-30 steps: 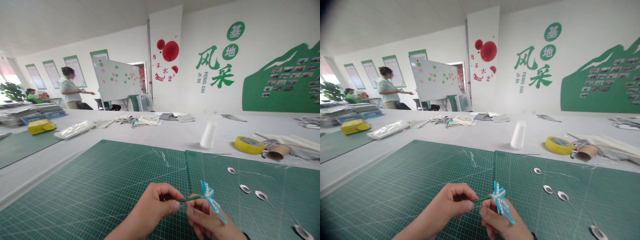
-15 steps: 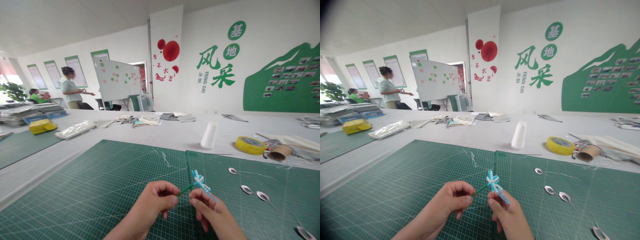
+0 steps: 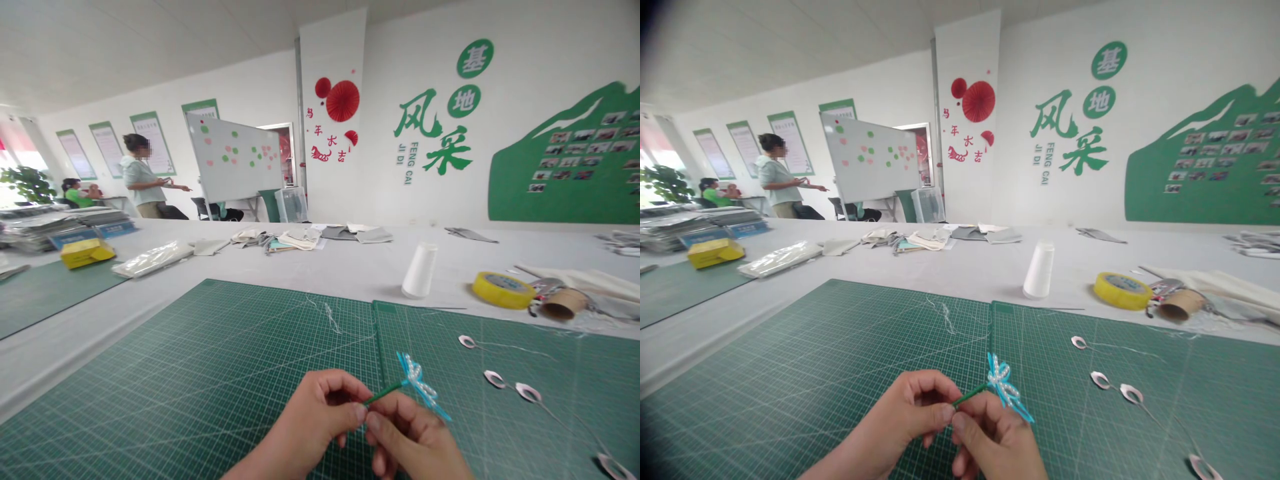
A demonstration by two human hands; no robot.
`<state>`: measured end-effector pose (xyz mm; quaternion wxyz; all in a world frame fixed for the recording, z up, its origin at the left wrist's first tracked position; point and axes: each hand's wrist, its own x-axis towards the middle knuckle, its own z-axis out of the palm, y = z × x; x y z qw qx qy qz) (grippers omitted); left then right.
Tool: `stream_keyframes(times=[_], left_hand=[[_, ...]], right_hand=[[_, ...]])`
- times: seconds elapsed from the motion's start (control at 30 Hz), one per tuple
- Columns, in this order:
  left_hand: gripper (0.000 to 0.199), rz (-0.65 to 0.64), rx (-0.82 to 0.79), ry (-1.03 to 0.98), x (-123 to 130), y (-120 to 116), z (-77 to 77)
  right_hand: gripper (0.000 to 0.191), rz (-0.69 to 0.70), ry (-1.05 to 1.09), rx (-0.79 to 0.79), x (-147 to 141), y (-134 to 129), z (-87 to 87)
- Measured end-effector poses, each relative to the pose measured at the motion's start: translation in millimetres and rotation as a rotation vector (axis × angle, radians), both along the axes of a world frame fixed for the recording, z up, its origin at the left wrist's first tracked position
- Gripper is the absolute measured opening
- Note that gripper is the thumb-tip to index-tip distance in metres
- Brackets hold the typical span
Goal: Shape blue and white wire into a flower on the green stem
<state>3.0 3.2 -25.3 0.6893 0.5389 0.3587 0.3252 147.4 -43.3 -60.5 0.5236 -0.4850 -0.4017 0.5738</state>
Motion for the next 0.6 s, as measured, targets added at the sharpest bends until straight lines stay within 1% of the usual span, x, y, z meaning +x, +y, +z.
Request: stream_keyframes(times=[0.2,0.3,0.47,0.6], left_hand=[[0.013,-0.029,-0.152,-0.132,1.8,-3.0,5.1],[0.018,-0.03,-0.225,-0.179,2.9,-4.2,4.5],[0.023,0.008,-0.283,-0.204,3.1,-5.1,3.2],[0.027,0.023,-0.318,-0.219,2.4,-5.2,3.8]], right_hand=[[0.041,0.089,0.0,0.039,9.5,-1.8,1.2],[0.041,0.094,-0.029,0.06,11.3,-1.8,0.9],[0.042,0.117,-0.05,0.078,10.8,-0.8,-0.9],[0.045,0.085,-0.098,0.086,9.2,-1.7,3.8]])
